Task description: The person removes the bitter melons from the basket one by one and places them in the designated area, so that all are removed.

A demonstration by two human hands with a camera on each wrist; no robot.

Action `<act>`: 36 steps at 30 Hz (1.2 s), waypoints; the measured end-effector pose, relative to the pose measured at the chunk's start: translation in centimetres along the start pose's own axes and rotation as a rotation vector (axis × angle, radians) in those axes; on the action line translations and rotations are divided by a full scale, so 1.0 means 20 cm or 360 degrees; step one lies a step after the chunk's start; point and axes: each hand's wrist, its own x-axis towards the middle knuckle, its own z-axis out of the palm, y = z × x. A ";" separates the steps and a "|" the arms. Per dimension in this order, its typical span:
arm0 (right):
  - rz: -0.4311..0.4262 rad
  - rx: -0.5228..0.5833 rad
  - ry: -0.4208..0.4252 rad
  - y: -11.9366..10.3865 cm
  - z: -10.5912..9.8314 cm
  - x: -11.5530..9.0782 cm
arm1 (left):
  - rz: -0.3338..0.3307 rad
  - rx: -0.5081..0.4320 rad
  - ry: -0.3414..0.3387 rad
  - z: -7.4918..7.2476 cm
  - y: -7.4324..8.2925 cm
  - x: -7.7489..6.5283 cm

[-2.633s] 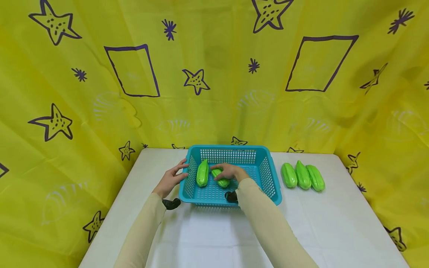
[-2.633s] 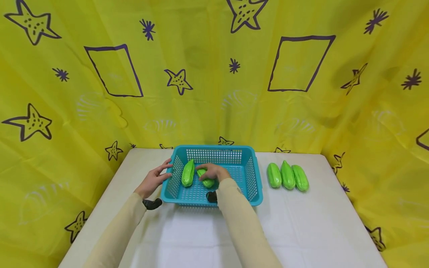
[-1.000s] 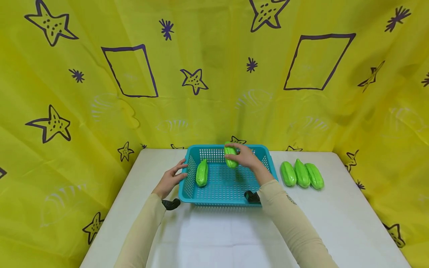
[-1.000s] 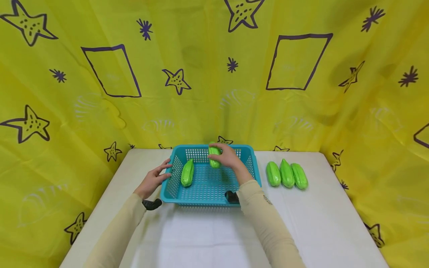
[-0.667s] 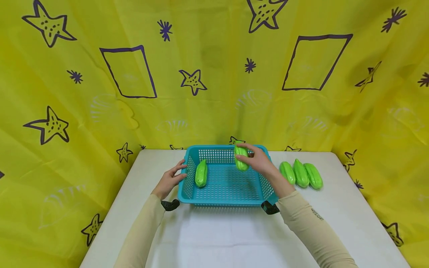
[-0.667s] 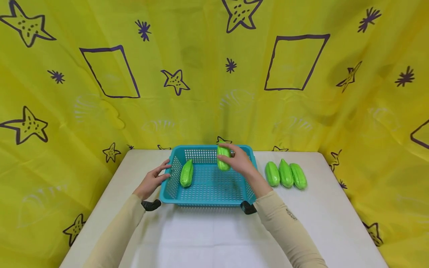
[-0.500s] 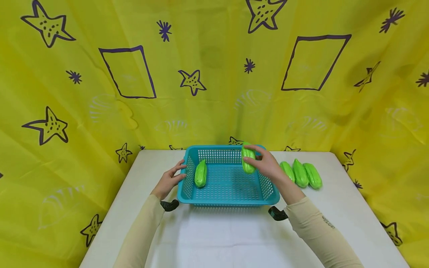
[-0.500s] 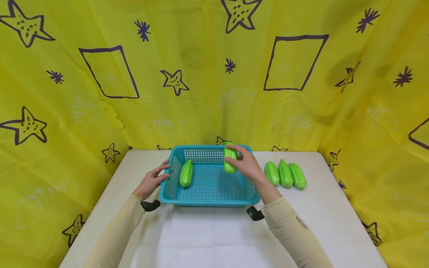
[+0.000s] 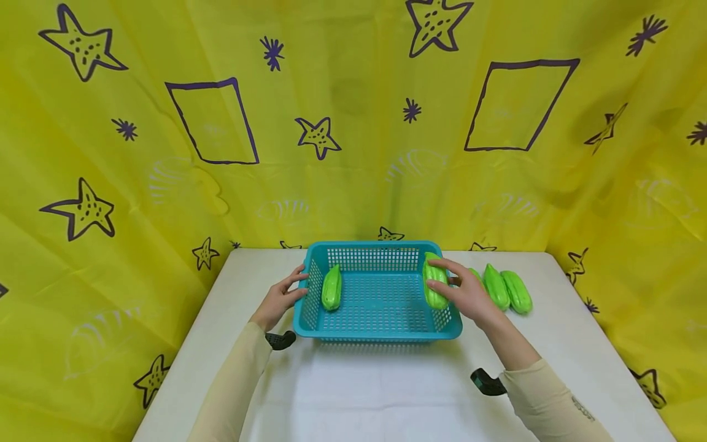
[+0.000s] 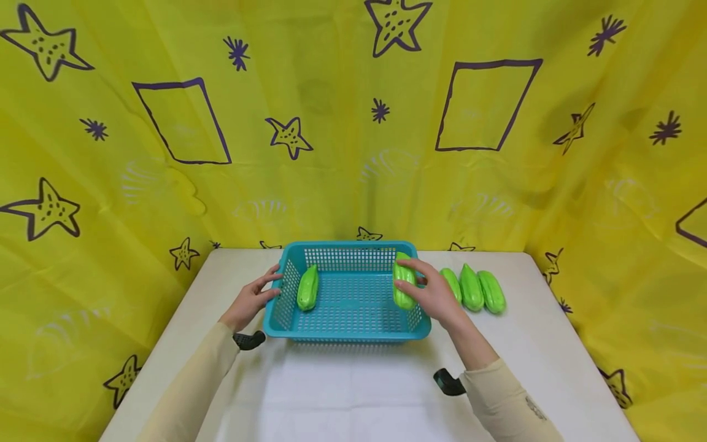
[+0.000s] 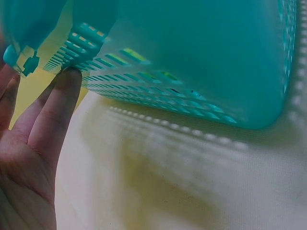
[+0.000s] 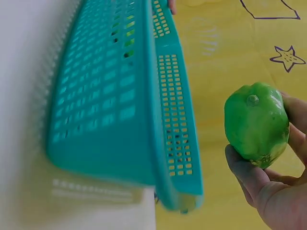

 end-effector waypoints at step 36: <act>0.0224 -0.0115 0.0237 0.39 -0.30 -0.44 | -0.0021 0.0027 -0.0002 0.00 0.00 0.00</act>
